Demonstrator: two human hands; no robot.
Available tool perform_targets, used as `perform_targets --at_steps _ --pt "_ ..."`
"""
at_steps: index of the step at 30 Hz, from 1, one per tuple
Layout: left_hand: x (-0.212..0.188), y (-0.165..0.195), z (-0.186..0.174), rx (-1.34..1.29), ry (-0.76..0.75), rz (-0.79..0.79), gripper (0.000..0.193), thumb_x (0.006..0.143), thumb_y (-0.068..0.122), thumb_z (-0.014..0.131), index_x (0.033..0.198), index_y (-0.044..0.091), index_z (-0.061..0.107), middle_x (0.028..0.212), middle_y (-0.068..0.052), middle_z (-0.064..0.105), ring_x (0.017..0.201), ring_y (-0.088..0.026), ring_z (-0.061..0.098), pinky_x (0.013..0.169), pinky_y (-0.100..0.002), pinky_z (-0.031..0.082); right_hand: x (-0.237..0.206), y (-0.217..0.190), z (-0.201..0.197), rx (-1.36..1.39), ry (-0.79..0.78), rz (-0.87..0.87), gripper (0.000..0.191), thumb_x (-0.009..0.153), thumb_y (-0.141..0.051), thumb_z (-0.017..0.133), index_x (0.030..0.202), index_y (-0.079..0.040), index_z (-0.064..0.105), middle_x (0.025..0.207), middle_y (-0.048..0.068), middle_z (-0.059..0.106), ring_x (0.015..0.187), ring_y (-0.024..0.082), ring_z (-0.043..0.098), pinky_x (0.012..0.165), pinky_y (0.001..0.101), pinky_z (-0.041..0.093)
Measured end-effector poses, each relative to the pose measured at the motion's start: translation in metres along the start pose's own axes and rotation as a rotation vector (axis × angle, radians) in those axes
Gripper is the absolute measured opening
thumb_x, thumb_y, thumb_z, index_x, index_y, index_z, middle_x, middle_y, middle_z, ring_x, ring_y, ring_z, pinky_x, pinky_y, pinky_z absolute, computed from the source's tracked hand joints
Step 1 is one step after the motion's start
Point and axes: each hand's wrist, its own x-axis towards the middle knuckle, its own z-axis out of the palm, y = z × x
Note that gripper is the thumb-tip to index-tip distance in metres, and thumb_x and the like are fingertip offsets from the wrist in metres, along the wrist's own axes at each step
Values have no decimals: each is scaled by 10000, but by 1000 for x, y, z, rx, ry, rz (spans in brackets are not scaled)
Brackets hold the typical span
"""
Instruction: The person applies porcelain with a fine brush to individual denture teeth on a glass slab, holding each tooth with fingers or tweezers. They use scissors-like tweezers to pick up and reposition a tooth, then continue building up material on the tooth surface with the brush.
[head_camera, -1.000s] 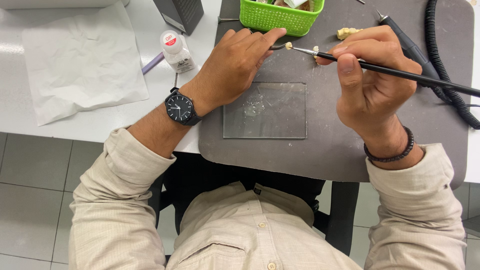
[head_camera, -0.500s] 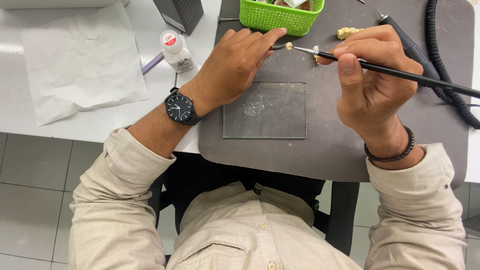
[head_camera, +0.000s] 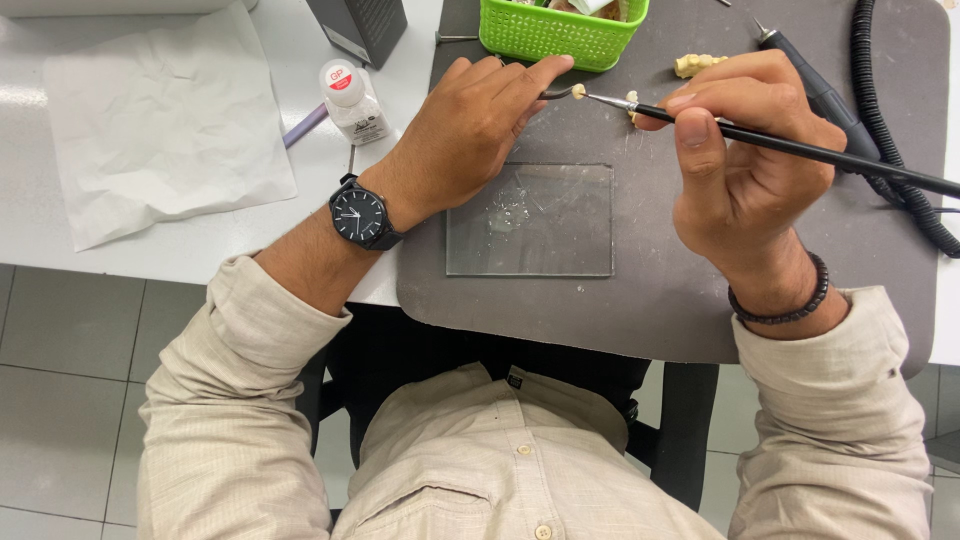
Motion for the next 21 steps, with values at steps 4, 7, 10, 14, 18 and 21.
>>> perform_targets --at_steps 4,7,10,14,18,21 --pt "-1 0 -1 1 7 1 406 1135 114 621 1516 53 493 966 2 645 832 -152 557 739 -325 399 -2 -1 -1 24 4 20 186 1222 -138 603 1180 44 612 972 174 728 936 180 679 789 257 591" --pt "-1 1 0 -5 0 -4 405 1132 113 623 1512 52 496 959 2 644 823 -151 555 734 -325 398 -2 -2 -1 12 1 23 178 1220 -134 609 1175 38 613 959 166 734 937 181 669 788 258 580" --pt "0 1 1 -9 -4 -5 405 1132 111 624 1511 50 497 958 1 643 822 -150 554 735 -325 399 -1 0 -2 -20 -3 -1 172 1198 -124 605 1145 40 611 954 161 737 922 188 662 778 270 568" --pt "-1 1 1 -6 4 -5 411 1132 109 626 1517 54 492 972 2 645 842 -155 560 745 -328 401 0 -1 -2 -21 -9 -6 174 1207 -125 601 1153 39 611 943 160 739 935 189 659 810 278 570" --pt "-1 1 1 -9 -1 -5 417 1129 110 630 1518 54 490 967 3 645 828 -151 557 738 -327 401 1 -1 -1 -24 -10 -9 169 1188 -115 605 1125 41 613 954 165 737 936 205 659 803 286 566" --pt "-1 1 1 -10 2 -3 421 1130 109 631 1522 55 488 970 3 644 836 -153 558 744 -327 401 1 -2 -2 -14 -11 -3 168 1216 -118 600 1163 42 611 971 155 739 960 189 658 831 282 573"
